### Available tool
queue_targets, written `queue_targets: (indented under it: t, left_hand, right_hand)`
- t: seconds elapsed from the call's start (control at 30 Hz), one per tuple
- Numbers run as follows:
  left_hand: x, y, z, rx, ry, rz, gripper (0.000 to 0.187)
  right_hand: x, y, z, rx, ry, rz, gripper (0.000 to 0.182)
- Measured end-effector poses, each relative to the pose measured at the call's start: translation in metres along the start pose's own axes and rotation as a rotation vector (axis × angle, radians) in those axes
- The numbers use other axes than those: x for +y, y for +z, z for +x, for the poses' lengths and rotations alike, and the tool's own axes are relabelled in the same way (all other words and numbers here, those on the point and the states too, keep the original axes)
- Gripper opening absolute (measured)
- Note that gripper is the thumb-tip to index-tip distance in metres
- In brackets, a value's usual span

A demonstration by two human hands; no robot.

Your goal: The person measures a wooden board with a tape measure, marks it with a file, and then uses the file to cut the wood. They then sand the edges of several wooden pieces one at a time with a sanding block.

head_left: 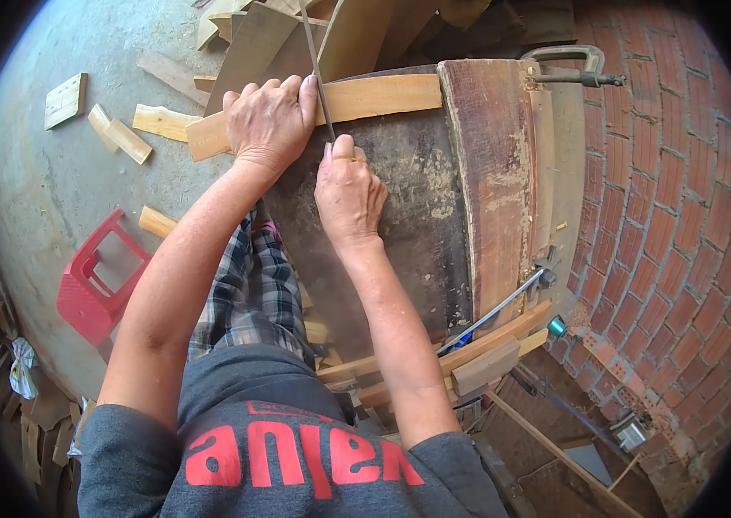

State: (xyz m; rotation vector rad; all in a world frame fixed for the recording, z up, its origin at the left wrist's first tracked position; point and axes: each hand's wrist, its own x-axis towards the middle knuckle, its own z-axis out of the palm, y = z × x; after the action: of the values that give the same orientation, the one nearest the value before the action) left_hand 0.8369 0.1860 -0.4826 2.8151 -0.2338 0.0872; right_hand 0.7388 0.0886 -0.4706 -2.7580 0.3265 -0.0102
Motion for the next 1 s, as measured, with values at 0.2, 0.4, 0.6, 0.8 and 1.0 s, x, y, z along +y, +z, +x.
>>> queue_targets:
  t: [0.2,0.4,0.6,0.8,1.0]
  left_hand:
    - [-0.001,0.0,0.001,-0.032,-0.013,0.017,0.04]
    - [0.0,0.0,0.001,-0.047,-0.027,0.015,0.042]
    - [-0.002,0.003,0.0,-0.024,-0.028,-0.003,0.042]
    - [-0.002,0.003,0.001,-0.019,-0.015,0.002,0.042]
    - [-0.002,0.004,0.0,-0.015,-0.02,-0.002,0.042]
  right_hand:
    - [0.001,-0.011,-0.022,-0.069,-0.002,-0.118,0.018]
    - [-0.007,-0.002,0.009,-0.014,-0.013,-0.116,0.019]
    - [0.003,-0.009,-0.018,-0.041,-0.033,-0.099,0.019]
    - [0.007,-0.008,-0.009,-0.038,-0.058,-0.127,0.019]
    - [0.002,-0.004,0.01,-0.04,-0.048,-0.093,0.02]
